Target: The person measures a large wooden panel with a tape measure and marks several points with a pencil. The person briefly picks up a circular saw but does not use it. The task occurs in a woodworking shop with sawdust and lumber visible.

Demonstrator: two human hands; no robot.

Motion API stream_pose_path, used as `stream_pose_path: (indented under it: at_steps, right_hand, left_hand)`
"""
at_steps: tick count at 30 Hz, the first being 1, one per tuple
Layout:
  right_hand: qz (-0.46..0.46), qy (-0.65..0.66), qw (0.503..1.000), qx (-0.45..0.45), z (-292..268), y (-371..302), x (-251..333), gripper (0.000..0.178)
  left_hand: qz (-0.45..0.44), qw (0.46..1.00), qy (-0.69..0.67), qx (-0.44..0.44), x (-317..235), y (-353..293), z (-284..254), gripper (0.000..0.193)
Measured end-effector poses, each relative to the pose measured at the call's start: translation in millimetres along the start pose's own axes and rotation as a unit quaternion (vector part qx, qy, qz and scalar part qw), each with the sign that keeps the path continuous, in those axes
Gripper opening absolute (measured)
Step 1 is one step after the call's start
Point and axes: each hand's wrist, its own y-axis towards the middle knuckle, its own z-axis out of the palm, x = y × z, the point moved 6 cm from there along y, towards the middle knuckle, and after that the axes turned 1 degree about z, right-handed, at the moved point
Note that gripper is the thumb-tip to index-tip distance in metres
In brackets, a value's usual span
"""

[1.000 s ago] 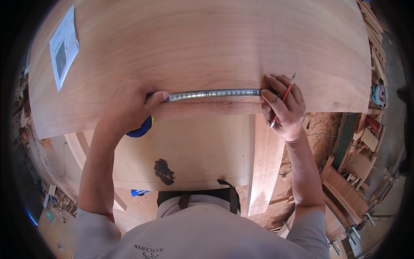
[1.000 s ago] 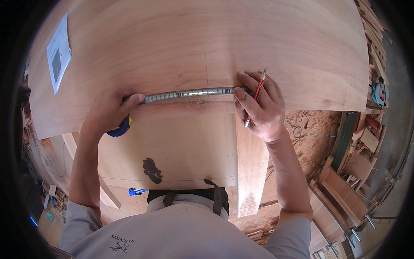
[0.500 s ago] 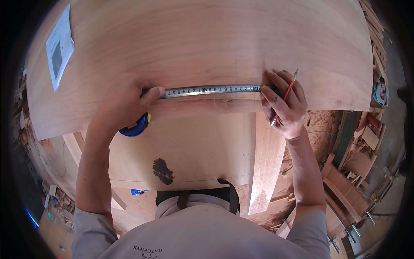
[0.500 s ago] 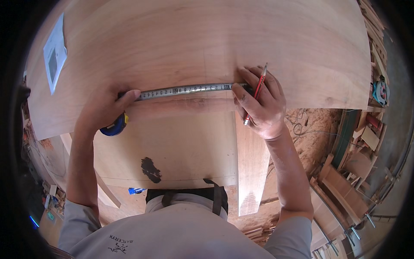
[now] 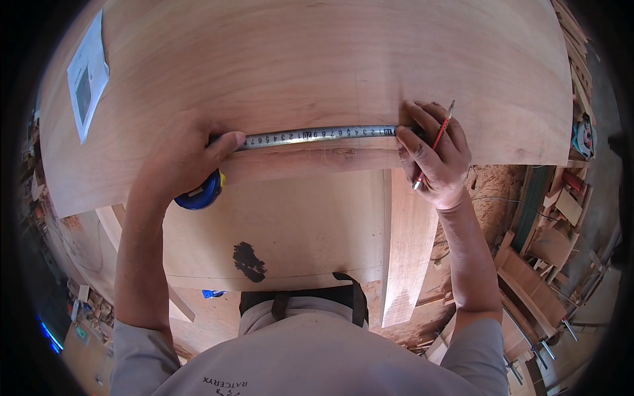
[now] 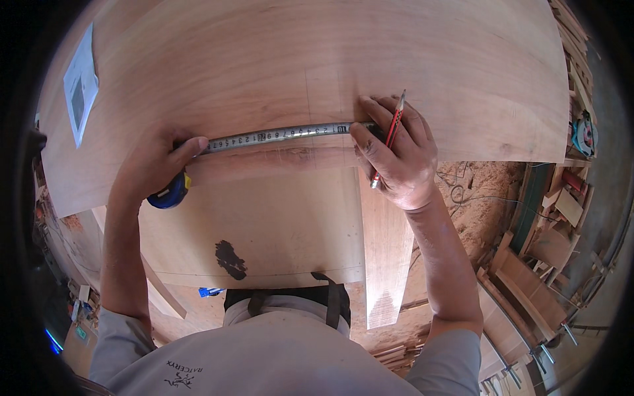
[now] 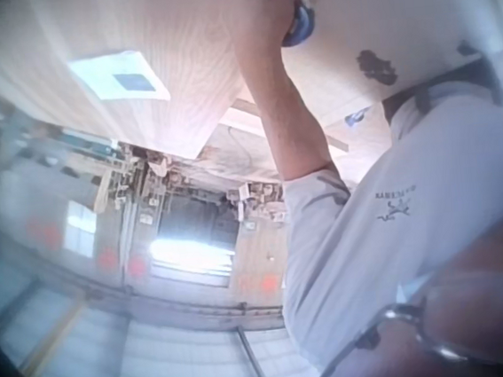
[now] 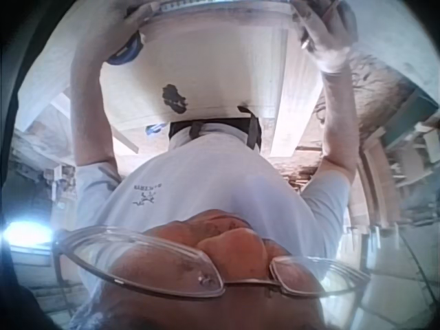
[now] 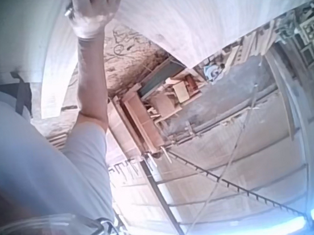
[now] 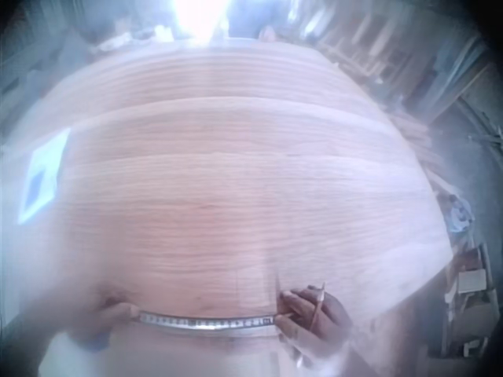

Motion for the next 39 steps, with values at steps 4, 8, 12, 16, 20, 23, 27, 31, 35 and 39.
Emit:
stream_pose_path:
  at_steps: [4, 8, 12, 16, 20, 23, 27, 31, 35, 39]
  right_hand:
    - [-0.001, -0.004, 1.0, -0.004, -0.2, 0.2, 0.3, 0.028]
    - [-0.001, -0.006, 1.0, -0.005, -0.3, -0.3, 0.0, 0.025]
    - [-0.001, -0.008, 1.0, -0.007, -0.9, 1.4, 0.6, 0.024]
    - [-0.001, -0.006, 1.0, -0.009, -0.5, 0.9, 0.1, 0.024]
    - [-0.001, -0.005, 1.0, -0.007, -1.3, 1.9, 0.1, 0.025]
    - [0.0, -0.006, 1.0, -0.008, -1.6, 2.2, 0.3, 0.025]
    - [0.004, -0.008, 1.0, -0.005, -2.1, 2.2, 0.4, 0.025]
    - [0.005, -0.011, 1.0, -0.003, -2.6, 2.9, 0.3, 0.026]
    - [0.005, -0.015, 1.0, -0.001, -2.4, 3.0, -0.1, 0.025]
    - [0.001, -0.011, 1.0, -0.01, -1.6, 1.9, -0.6, 0.024]
  left_hand:
    - [-0.007, 1.0, -0.013, -0.001, 1.5, 1.7, 0.3, 0.033]
    - [-0.027, 1.0, -0.011, -0.004, -4.2, -0.2, -1.5, 0.035]
    - [-0.021, 1.0, -0.01, -0.004, -1.8, 0.8, -0.9, 0.036]
    - [-0.017, 1.0, -0.011, -0.01, -0.3, 1.6, 0.2, 0.036]
    - [-0.011, 1.0, 0.002, 0.002, -1.0, 2.6, -1.0, 0.037]
    - [-0.008, 1.0, 0.016, 0.015, -0.4, 3.1, 0.0, 0.038]
    - [-0.01, 1.0, 0.016, 0.016, -1.3, 3.6, 0.0, 0.036]
    - [-0.024, 0.999, 0.024, 0.024, -1.3, 4.0, -0.3, 0.035]
    - [-0.024, 0.999, 0.022, 0.023, -2.4, 3.8, -0.9, 0.035]
    - [-0.027, 0.999, 0.018, 0.016, -2.5, 3.1, 0.1, 0.035]
